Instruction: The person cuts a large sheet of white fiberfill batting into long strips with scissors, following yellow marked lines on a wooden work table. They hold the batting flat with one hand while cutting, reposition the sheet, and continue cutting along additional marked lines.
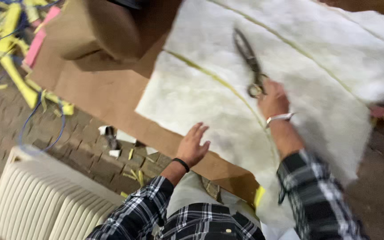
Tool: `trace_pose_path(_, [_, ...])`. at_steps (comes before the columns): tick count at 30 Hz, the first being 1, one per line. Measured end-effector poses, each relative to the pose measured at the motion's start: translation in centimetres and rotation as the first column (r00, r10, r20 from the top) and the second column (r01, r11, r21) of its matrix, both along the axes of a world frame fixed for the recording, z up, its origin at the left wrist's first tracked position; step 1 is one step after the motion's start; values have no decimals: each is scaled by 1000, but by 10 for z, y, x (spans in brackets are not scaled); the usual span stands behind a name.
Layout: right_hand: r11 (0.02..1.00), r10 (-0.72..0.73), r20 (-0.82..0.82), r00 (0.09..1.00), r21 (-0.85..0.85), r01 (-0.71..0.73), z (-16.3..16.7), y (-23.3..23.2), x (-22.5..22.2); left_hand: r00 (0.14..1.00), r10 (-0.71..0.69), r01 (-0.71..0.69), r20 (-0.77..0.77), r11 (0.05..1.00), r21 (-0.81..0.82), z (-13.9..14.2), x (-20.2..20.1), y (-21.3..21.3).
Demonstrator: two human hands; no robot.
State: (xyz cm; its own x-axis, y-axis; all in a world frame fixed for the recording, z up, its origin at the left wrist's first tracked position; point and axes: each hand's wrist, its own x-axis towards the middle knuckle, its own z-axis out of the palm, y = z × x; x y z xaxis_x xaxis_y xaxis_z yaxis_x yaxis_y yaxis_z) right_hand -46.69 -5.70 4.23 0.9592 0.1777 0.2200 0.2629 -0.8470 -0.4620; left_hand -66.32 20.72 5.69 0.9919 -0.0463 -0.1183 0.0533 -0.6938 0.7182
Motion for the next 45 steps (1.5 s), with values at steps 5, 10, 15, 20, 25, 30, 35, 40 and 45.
trace_pose_path(5, [976, -172, -300, 938, -178, 122, 17, 6, 38, 991, 73, -81, -113, 995, -60, 0, -19, 27])
trace_pose_path(10, [938, -158, -382, 911, -346, 17, 27, 17, 40, 985, 33, -52, -170, 993, -107, -17, -31, 66])
trace_pose_path(15, [957, -212, -457, 864, -276, 89, 29, 18, 52, 981, 33, -68, -191, 981, -180, -26, -22, 93])
trace_pose_path(20, [893, -321, -663, 677, -449, -17, 49, 16, 71, 969, -109, 58, -222, 972, -227, -30, 0, 119])
trace_pose_path(25, [860, -412, -684, 602, -511, 8, 75, 16, 47, 956, -161, 113, -243, 973, -199, -28, 0, 129])
trace_pose_path(30, [828, -90, -667, 740, 362, 428, 70, 3, -42, 983, -178, 176, -39, 983, -51, -16, -6, 108])
trace_pose_path(35, [230, 124, -741, 660, 668, 708, 4, 6, -217, 836, -450, 347, 313, 876, 334, -17, 1, 56])
trace_pose_path(40, [362, 255, -860, 441, 508, 782, -48, -14, -339, 878, -422, 341, 226, 883, 322, -33, 37, 25])
trace_pose_path(45, [583, 226, -914, 338, 405, 704, -55, -24, -403, 955, -270, 235, 124, 941, 244, -29, 62, 25])
